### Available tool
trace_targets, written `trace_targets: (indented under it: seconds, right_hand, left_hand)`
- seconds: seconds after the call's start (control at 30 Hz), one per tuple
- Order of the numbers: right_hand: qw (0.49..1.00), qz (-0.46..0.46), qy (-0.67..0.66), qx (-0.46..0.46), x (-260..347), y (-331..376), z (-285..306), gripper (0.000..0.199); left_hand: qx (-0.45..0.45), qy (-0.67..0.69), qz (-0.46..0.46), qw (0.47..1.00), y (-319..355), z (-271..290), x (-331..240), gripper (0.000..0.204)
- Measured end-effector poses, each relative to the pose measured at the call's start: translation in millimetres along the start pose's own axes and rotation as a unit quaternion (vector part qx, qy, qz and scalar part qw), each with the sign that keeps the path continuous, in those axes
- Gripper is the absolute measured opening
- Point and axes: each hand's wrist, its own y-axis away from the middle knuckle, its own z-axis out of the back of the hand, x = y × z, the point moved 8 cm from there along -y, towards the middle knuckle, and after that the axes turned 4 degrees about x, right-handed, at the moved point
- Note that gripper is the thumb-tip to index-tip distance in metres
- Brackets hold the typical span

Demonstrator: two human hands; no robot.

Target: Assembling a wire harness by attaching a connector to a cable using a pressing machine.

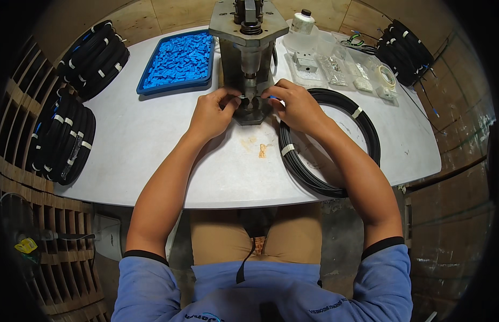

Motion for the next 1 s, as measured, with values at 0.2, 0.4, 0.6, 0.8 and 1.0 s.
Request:
trace_targets:
  seconds: [0.2, 0.4, 0.6, 0.8, 1.0]
  right_hand:
    - [1.000, -0.009, -0.003, 0.002, -0.4, -0.2, 0.0, 0.025]
    - [1.000, -0.012, -0.006, 0.007, -1.4, 0.1, -0.7, 0.024]
    - [1.000, -0.017, -0.003, 0.015, -1.1, -0.5, -1.2, 0.024]
    - [1.000, -0.015, 0.005, 0.016, -1.5, -0.2, -2.0, 0.024]
    - [1.000, -0.009, 0.008, 0.016, -1.6, -0.3, -3.0, 0.023]
  left_hand:
    - [-0.003, -0.007, -0.005, 1.000, -0.1, 0.6, 0.1, 0.022]
    - [0.002, -0.004, 0.000, 1.000, 0.3, 0.0, -1.2, 0.022]
    - [-0.001, -0.003, -0.005, 1.000, 1.1, 0.8, -3.4, 0.022]
    - [0.000, 0.001, 0.000, 1.000, 0.9, 0.6, -2.8, 0.021]
    - [-0.003, -0.004, -0.001, 1.000, 0.6, 1.0, -0.8, 0.019]
